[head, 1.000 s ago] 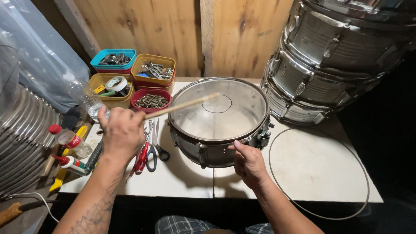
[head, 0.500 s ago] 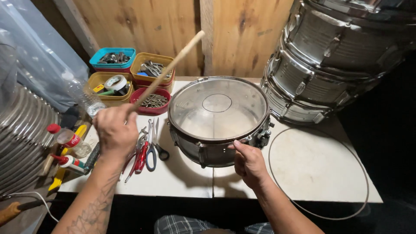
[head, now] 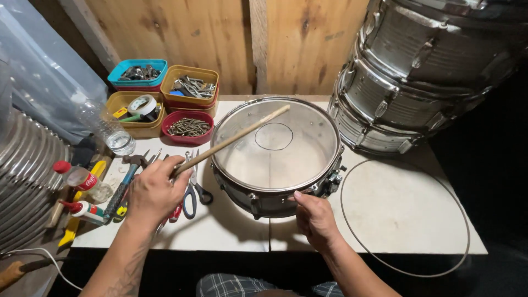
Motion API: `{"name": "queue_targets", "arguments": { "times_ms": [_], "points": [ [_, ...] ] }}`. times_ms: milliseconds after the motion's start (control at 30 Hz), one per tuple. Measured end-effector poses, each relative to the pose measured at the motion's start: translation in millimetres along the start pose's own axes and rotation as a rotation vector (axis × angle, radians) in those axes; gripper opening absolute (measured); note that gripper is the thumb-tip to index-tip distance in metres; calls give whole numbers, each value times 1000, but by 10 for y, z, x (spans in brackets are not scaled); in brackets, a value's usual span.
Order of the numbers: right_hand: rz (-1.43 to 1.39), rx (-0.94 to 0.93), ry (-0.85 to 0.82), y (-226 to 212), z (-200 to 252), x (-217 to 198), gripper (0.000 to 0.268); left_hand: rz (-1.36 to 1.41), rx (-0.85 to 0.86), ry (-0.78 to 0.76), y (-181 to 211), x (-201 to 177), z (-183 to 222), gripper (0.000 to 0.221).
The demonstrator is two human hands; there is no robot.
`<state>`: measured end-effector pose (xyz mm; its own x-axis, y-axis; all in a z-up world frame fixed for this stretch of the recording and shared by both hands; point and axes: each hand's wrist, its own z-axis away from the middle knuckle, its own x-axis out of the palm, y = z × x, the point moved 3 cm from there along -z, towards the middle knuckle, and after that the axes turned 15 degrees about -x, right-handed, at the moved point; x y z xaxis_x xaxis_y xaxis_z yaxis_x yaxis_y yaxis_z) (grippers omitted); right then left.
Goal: Repairing and tuning a snare drum by adjusting the drumhead, dampening ring, and snare wires
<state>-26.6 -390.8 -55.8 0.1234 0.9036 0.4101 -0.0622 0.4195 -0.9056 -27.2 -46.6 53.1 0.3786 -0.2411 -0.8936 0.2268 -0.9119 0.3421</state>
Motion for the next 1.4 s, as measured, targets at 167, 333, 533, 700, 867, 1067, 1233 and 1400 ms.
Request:
{"name": "queue_targets", "arguments": {
  "times_ms": [167, 333, 533, 700, 867, 1067, 1233, 1400],
  "points": [
    [10, 14, -4, 101, 75, -99, 33, 137, -203, -185, -34, 118, 78, 37],
    [2, 55, 30, 114, 151, -116, 34, 201, -117, -105, -80, 286, 226, 31],
    [43, 122, 50, 216, 163, -214, 33, 71, 4, -108, -55, 336, 453, 36],
    [5, 116, 58, 254, 146, -261, 28, -84, -97, -287, -24, 272, 518, 41],
    [-10, 104, 35, 289, 139, -294, 27, -81, 7, -253, -62, 267, 580, 36],
    [198, 152, -61, 198, 86, -411, 35, 67, -164, -251, -230, 247, 566, 38],
    [118, 226, -47, 144, 146, -483, 38, 139, -524, -231, -418, 226, 567, 37],
    [19, 270, 49, 288, 161, -778, 50, 42, -625, -236, -1044, 744, 671, 53]
  ]
}}
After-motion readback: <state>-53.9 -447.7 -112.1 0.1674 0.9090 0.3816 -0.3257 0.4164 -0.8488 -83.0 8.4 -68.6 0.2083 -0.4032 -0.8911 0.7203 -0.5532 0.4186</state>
